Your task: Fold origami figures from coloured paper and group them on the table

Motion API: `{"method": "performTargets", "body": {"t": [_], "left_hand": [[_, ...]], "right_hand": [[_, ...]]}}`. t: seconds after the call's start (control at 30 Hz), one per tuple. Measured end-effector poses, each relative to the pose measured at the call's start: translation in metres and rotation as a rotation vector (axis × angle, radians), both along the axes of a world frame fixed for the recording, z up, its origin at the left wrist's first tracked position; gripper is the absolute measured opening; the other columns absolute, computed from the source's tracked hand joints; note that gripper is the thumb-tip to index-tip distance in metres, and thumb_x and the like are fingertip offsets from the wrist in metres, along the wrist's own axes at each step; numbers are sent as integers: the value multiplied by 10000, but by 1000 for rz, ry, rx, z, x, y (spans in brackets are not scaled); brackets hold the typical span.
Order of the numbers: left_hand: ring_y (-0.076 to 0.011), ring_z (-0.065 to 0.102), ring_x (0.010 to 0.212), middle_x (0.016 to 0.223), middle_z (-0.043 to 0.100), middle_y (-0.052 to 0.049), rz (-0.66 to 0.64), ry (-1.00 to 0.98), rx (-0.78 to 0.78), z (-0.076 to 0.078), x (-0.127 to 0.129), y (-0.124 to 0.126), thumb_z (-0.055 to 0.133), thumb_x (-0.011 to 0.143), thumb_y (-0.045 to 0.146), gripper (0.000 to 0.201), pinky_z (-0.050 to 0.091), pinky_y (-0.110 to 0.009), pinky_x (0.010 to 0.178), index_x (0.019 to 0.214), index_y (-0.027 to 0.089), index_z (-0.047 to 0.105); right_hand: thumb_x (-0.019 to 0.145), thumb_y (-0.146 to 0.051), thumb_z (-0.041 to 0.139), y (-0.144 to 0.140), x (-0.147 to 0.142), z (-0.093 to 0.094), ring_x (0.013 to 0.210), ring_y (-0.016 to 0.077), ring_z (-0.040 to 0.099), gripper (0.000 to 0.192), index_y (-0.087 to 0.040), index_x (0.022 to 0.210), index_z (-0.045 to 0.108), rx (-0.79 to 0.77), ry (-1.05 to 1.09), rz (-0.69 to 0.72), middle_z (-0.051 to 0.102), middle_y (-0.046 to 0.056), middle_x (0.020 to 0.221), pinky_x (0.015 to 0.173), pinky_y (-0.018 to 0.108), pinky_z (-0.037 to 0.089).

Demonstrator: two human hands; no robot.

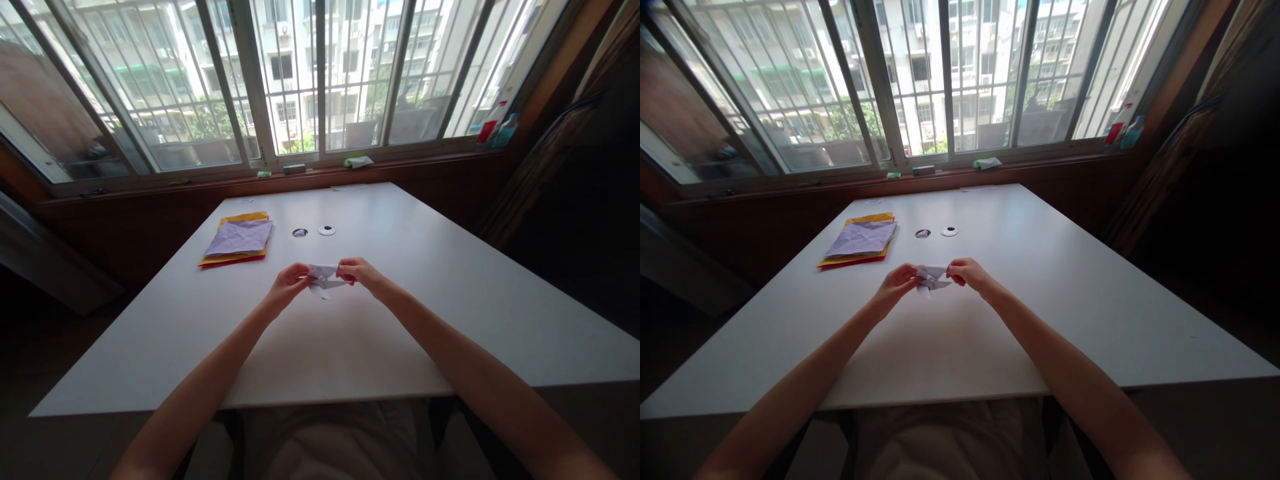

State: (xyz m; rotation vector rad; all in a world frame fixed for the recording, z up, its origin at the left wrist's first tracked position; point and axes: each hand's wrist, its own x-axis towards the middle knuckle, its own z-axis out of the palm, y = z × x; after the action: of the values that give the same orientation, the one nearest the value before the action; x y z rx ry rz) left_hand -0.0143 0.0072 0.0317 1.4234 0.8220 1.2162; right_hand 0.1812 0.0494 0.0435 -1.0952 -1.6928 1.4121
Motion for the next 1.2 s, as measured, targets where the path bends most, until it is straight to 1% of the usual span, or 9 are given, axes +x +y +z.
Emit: {"method": "performTargets", "body": {"t": [0.2, 0.27, 0.4, 0.5, 0.63, 0.77, 0.9, 1.03, 1.2], "left_hand": [[-132, 549, 800, 985, 536, -56, 57, 17, 148, -3, -5, 5, 647, 678, 273, 174, 447, -244, 682, 776, 144, 586], [-131, 554, 801, 1009, 537, -61, 61, 14, 157, -2, -6, 5, 640, 686, 271, 169, 449, -244, 683, 789, 149, 585], [-156, 563, 861, 1075, 554, -81, 7, 6, 140, 4, -6, 1, 626, 702, 262, 165, 448, -263, 717, 817, 157, 571], [-175, 562, 903, 1113, 555, -98, -20, 0, 130, 7, -6, -2, 616, 713, 257, 163, 445, -283, 746, 828, 158, 557], [-186, 548, 953, 1086, 577, -104, -26, -8, 146, 9, -5, -3, 604, 726, 244, 152, 438, -290, 770, 828, 156, 534], [-168, 559, 909, 1096, 571, -101, -23, -1, 178, 10, -5, -3, 595, 733, 242, 149, 446, -275, 738, 833, 159, 521], [-169, 562, 891, 1048, 593, -100, 1, 31, 175, 8, -5, -3, 597, 728, 261, 166, 446, -276, 730, 836, 151, 535], [-173, 569, 877, 1013, 604, -88, 55, 28, 139, 3, -5, 1, 618, 704, 285, 189, 443, -283, 735, 814, 148, 549], [-163, 582, 844, 976, 609, -63, 118, -6, 109, -4, -4, 6, 636, 680, 284, 190, 447, -287, 740, 797, 157, 555]], "right_hand": [[668, -220, 543, -2, 5, 3, 431, 43, 299, 163, -133, 550, 470, -368, 215, 185, 374, -40, 485, 414, 181, 255], [700, -212, 524, -2, 6, 3, 422, 38, 278, 181, -132, 557, 448, -494, 284, 249, 349, -46, 480, 407, 167, 255], [764, -181, 444, -4, 6, 2, 397, 34, 245, 206, -141, 568, 394, -766, 439, 376, 267, -64, 466, 387, 140, 249], [781, -161, 395, -4, 5, 0, 376, 36, 232, 220, -156, 567, 346, -888, 507, 449, 208, -75, 457, 375, 130, 250], [783, -152, 377, -4, 5, -1, 359, 38, 221, 248, -170, 552, 288, -933, 513, 523, 165, -82, 453, 364, 126, 249], [776, -167, 391, -4, 6, 0, 354, 35, 222, 267, -174, 541, 264, -944, 484, 548, 169, -82, 452, 358, 129, 246], [768, -160, 386, -4, 5, 0, 350, 34, 225, 249, -170, 541, 283, -934, 492, 523, 182, -81, 441, 357, 132, 237], [777, -158, 386, -5, 3, -2, 352, 37, 239, 219, -162, 564, 336, -935, 550, 485, 197, -83, 426, 361, 136, 231], [832, -247, 401, -4, 2, -4, 376, 39, 298, 229, -147, 627, 423, -908, 588, 426, 293, -70, 438, 384, 148, 266]]}}
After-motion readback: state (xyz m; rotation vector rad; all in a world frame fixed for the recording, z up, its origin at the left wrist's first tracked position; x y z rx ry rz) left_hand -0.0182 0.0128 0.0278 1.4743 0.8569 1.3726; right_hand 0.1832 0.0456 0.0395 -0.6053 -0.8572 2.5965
